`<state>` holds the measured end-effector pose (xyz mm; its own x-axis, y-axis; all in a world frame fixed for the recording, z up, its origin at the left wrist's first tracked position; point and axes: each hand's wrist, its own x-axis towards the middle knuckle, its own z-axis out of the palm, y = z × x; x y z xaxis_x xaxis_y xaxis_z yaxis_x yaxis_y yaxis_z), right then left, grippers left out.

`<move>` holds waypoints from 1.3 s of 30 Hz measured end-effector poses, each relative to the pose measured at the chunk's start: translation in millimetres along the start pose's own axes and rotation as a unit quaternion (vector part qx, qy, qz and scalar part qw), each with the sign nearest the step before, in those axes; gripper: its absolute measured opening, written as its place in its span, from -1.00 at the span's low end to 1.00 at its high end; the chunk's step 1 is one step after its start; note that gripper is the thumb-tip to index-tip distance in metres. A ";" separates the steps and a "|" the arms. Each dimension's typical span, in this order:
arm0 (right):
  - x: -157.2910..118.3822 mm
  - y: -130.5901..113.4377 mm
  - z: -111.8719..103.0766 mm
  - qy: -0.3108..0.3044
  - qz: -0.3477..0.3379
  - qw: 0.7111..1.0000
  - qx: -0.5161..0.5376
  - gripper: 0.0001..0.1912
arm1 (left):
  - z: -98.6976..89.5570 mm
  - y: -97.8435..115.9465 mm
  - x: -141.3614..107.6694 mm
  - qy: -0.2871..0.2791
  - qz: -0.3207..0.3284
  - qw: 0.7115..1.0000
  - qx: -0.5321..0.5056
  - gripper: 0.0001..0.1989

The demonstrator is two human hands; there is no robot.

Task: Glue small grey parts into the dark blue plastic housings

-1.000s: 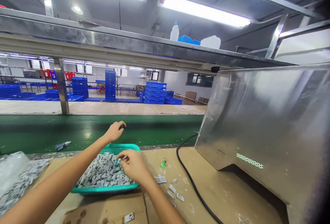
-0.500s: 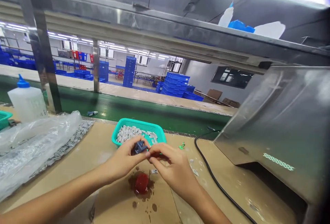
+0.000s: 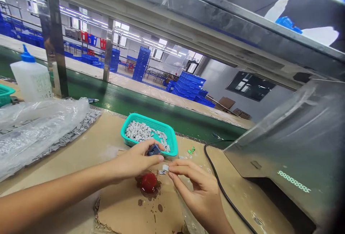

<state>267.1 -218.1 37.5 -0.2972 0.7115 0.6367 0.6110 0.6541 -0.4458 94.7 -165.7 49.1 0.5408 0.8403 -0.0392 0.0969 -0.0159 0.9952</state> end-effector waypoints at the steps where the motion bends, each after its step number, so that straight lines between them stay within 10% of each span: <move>1: -2.3 3.3 2.9 -0.015 0.025 1.000 0.007 -0.85 | -4.9 0.4 2.0 0.029 -0.008 0.999 0.027 -0.78; 11: -17.7 19.0 24.8 -0.070 0.083 0.993 0.035 -0.87 | -27.0 -5.1 14.8 0.088 -0.008 0.996 0.004 -0.60; 19: -16.1 17.1 24.7 -0.076 0.074 0.994 0.032 -0.85 | -27.0 -11.5 17.2 0.072 0.057 0.995 0.030 -0.81; 39: -2.3 1.1 10.0 0.018 0.129 0.986 0.101 -0.89 | -21.9 -18.4 20.4 0.050 0.099 0.994 0.015 -0.82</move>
<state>261.1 -216.4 29.3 -0.1221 0.8538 0.5061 0.5040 0.4927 -0.7094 85.6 -136.4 32.0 0.4660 0.8687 0.1678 0.0219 -0.2009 0.9794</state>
